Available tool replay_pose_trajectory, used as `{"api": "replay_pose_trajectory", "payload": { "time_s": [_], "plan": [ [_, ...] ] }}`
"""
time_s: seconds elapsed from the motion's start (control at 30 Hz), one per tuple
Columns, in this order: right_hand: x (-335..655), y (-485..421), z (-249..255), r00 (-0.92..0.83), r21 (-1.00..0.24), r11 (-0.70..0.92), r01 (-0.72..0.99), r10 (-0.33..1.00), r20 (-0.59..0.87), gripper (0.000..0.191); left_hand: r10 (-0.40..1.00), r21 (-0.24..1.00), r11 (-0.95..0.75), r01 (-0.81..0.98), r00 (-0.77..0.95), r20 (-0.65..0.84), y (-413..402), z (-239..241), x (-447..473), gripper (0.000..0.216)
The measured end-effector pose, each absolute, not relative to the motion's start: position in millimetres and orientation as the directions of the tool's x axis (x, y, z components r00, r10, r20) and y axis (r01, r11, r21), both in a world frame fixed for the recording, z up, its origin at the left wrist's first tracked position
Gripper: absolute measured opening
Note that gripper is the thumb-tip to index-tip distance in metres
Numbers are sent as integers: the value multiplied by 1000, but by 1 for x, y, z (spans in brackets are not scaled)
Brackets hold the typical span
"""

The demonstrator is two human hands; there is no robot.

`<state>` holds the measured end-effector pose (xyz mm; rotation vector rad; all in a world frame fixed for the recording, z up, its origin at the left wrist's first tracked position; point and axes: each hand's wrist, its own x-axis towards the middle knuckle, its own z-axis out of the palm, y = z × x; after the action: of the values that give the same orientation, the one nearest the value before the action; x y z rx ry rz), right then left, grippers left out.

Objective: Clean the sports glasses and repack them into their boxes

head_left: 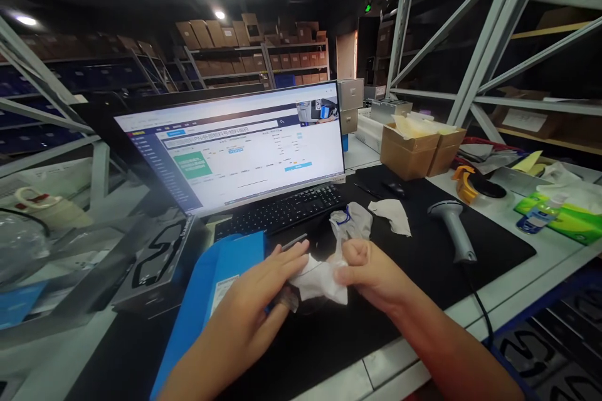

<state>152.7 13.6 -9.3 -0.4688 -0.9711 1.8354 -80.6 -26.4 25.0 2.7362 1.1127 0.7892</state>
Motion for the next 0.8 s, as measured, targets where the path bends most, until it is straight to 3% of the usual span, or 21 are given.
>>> {"api": "replay_pose_trajectory", "payload": {
  "time_s": [0.13,0.33,0.47,0.63,0.8],
  "plan": [
    [158,16,-9,-532,-859,-196,-472,841,101,74,661,306,-748,589,622,420,-27,30,-83,64],
    [162,11,-2,-380,-931,-20,-366,916,129,75,685,383,-728,569,577,445,-23,26,-79,68],
    [174,17,-3,-408,-964,63,-260,897,169,68,731,466,-682,563,524,436,-22,25,-81,67],
    [190,23,-2,-423,-964,20,-266,896,135,59,826,591,-560,581,336,453,-25,32,-88,48],
    [185,17,0,-452,-972,-42,-230,889,68,49,843,612,-532,585,299,448,-25,34,-89,42]
  ]
}}
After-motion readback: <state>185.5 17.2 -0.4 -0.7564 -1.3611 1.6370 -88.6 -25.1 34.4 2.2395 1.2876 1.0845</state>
